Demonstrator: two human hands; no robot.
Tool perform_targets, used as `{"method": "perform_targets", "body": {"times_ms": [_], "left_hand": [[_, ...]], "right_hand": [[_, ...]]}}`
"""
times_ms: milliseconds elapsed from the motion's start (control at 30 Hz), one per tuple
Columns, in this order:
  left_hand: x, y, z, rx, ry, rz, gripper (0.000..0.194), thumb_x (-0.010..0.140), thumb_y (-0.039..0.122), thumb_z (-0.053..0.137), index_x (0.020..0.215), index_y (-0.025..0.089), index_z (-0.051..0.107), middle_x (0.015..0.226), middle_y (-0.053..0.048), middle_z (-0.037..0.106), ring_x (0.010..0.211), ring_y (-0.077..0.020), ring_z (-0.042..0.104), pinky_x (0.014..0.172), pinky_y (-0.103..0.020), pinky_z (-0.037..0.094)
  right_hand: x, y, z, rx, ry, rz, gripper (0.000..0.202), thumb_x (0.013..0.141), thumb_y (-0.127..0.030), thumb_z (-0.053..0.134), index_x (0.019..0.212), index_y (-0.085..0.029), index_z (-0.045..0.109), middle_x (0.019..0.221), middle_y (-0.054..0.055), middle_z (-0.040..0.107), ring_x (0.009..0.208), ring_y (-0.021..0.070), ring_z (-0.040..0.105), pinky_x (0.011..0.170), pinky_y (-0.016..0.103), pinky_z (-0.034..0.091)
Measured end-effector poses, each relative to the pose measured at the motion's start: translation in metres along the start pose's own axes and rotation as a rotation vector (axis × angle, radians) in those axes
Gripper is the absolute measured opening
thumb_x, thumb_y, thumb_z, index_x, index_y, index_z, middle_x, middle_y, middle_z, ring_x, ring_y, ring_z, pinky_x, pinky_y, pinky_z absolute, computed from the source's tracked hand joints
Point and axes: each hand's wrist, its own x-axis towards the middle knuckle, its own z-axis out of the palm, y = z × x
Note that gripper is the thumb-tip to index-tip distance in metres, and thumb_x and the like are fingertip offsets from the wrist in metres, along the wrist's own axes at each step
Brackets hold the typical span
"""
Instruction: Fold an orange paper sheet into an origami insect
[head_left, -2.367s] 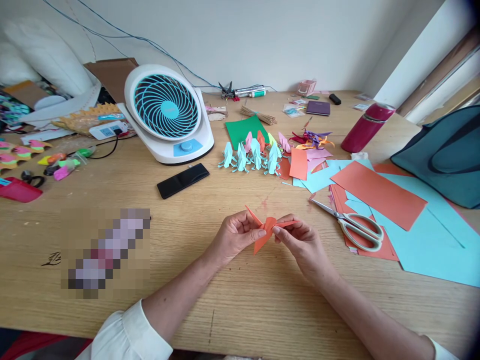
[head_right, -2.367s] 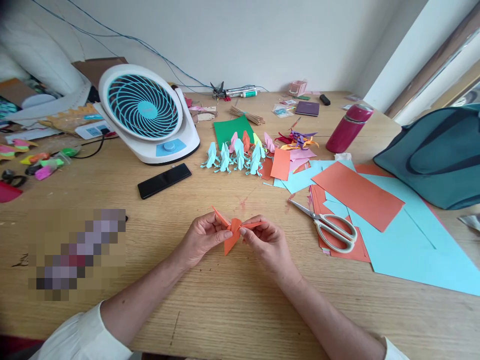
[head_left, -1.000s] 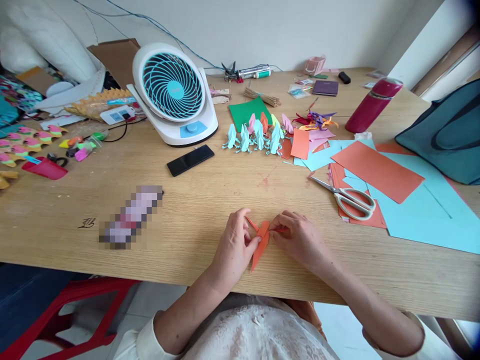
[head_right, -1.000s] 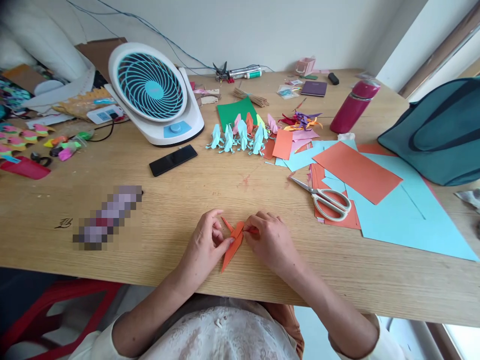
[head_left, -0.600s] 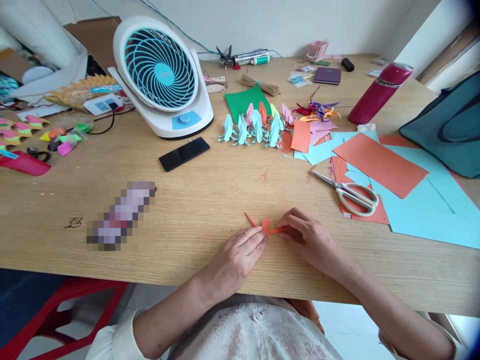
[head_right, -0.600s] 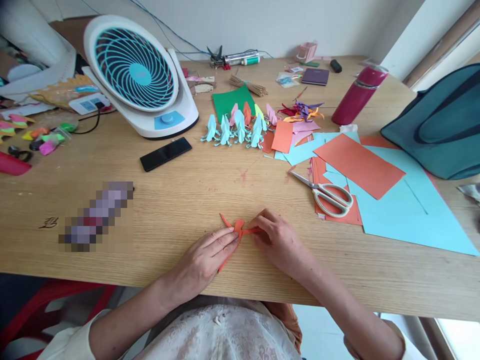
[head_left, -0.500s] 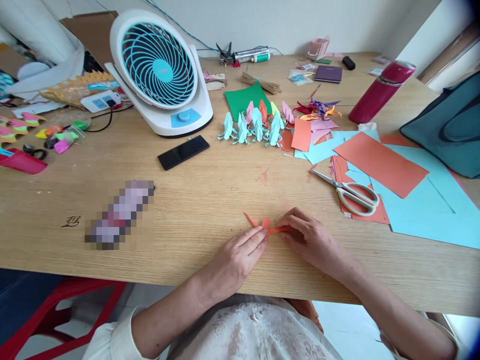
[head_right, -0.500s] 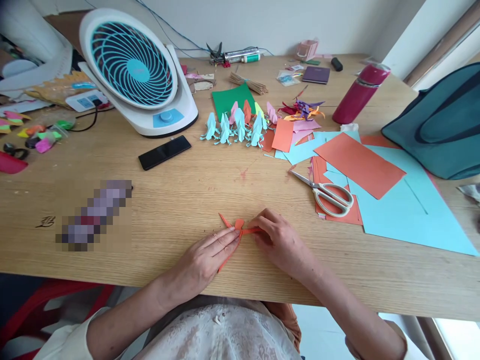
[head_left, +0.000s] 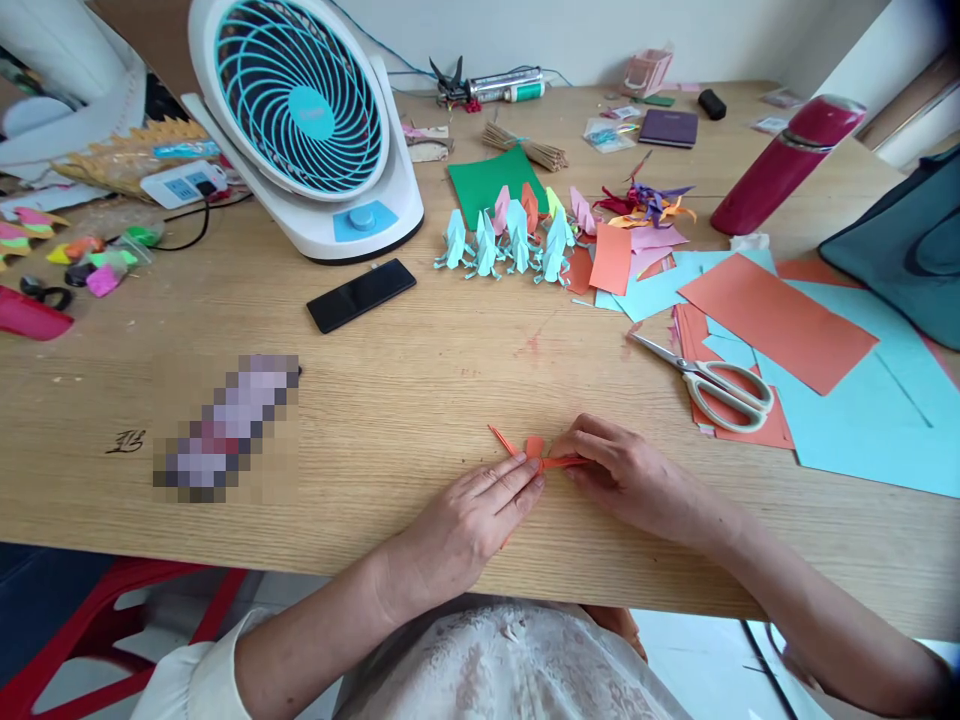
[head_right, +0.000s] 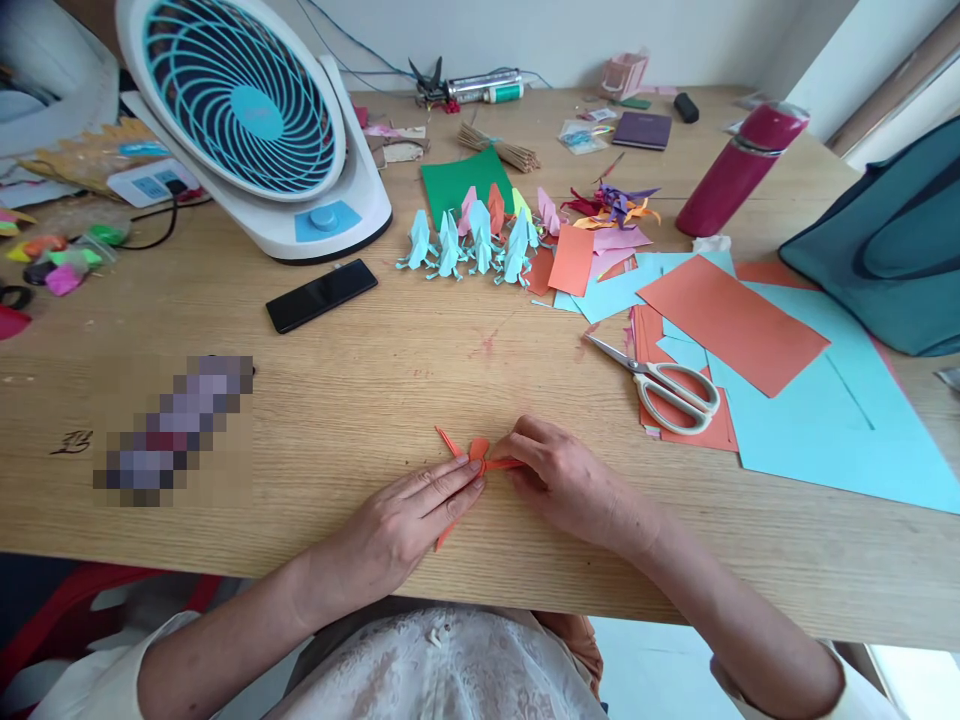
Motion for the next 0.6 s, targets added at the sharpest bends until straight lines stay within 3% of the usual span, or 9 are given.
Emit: {"method": "perform_targets", "body": {"times_ms": [333, 600], "left_hand": [[0.000, -0.006, 0.001, 0.033, -0.033, 0.056, 0.042, 0.100, 0.013, 0.036, 0.140, 0.009, 0.050, 0.149, -0.010, 0.048, 0.139, -0.0216, 0.045, 0.112, -0.035, 0.045], [0.005, -0.007, -0.002, 0.004, 0.031, 0.043, 0.040, 0.103, 0.014, 0.031, 0.135, 0.009, 0.055, 0.143, -0.010, 0.055, 0.132, -0.0194, 0.052, 0.107, -0.033, 0.050]], "right_hand": [[0.002, 0.020, -0.006, -0.311, -0.024, -0.377, 0.022, 0.099, -0.010, 0.043, 0.110, -0.015, 0.062, 0.093, 0.009, 0.058, 0.082, 0.0191, 0.051, 0.073, 0.032, 0.044], [0.009, 0.026, -0.011, -0.366, -0.016, -0.505, 0.024, 0.101, -0.011, 0.040, 0.100, -0.014, 0.064, 0.089, 0.008, 0.061, 0.076, 0.0183, 0.049, 0.068, 0.032, 0.040]]}}
